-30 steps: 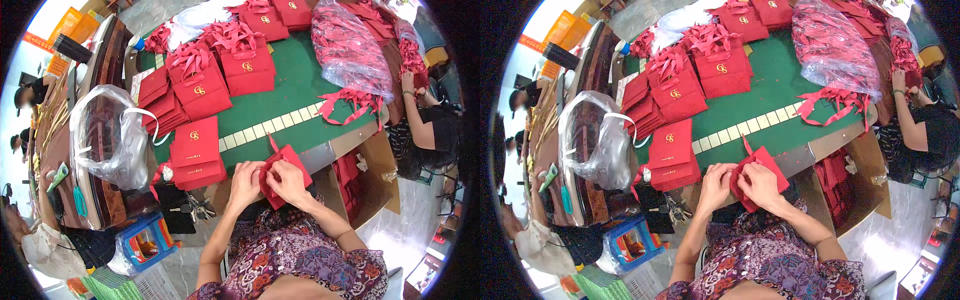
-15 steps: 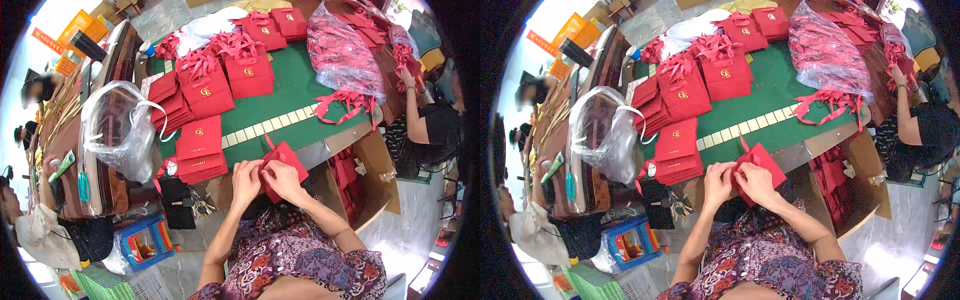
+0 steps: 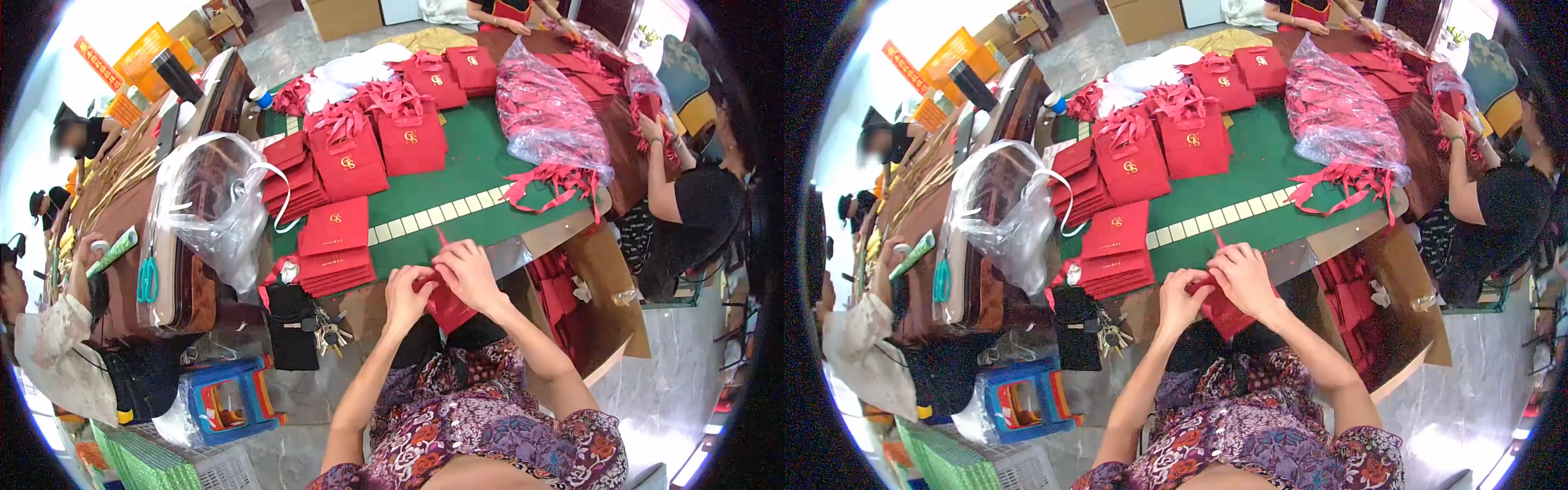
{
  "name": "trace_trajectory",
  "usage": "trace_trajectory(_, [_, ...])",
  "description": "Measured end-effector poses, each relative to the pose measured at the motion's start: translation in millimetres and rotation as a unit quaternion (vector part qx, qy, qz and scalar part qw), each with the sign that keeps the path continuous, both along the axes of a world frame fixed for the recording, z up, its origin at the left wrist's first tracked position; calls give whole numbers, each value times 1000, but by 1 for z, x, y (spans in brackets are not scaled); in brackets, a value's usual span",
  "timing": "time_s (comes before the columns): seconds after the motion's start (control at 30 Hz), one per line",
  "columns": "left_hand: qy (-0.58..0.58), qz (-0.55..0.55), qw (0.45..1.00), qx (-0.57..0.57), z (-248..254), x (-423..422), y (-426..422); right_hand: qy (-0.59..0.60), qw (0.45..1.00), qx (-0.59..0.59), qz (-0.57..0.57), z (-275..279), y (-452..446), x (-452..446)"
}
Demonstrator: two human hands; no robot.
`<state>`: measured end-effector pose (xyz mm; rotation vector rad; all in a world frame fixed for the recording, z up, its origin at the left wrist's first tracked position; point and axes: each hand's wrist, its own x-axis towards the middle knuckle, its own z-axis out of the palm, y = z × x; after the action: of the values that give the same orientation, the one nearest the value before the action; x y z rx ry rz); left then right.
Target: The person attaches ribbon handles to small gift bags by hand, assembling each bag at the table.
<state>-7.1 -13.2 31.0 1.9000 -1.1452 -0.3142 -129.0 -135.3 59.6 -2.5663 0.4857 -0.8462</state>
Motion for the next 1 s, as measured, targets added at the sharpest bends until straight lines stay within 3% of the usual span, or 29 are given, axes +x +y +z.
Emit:
trace_trajectory(0.23, [-103, 15, 991, -84, 17, -11, 7, 150, 983, 95, 55, 12, -17, -10])
trace_trajectory(0.3, [-144, -55, 980, -123, 20, -13, 6, 175, 975, 113, 71, 13, -27, -5])
trace_trajectory(0.37, [-157, -52, 978, -129, 23, -12, 3, 211, 949, 182, 150, 17, -39, 0])
trace_trajectory(0.43, [-172, -43, 975, -131, 24, -12, 2, 177, 946, 200, 183, 13, -51, 8])
trace_trajectory(0.5, [-173, -58, 975, -125, 24, -7, 2, 158, 910, 311, 224, 7, -56, 10])
trace_trajectory(0.63, [-131, -68, 980, -131, 20, -3, 1, 107, 896, 393, 179, -8, -52, 13])
trace_trajectory(0.77, [-67, -44, 994, -77, 11, -2, 5, 12, 910, 401, 101, -31, -51, 24])
trace_trajectory(0.83, [-55, -33, 995, -78, 3, 0, 7, -22, 944, 328, 23, -34, -57, 32])
trace_trajectory(0.97, [-48, 20, 997, -63, -3, 7, 5, -2, 948, 318, 2, -43, -61, 36])
trace_trajectory(1.0, [-74, 20, 995, -56, -7, 11, 3, -11, 966, 258, -24, -38, -61, 32])
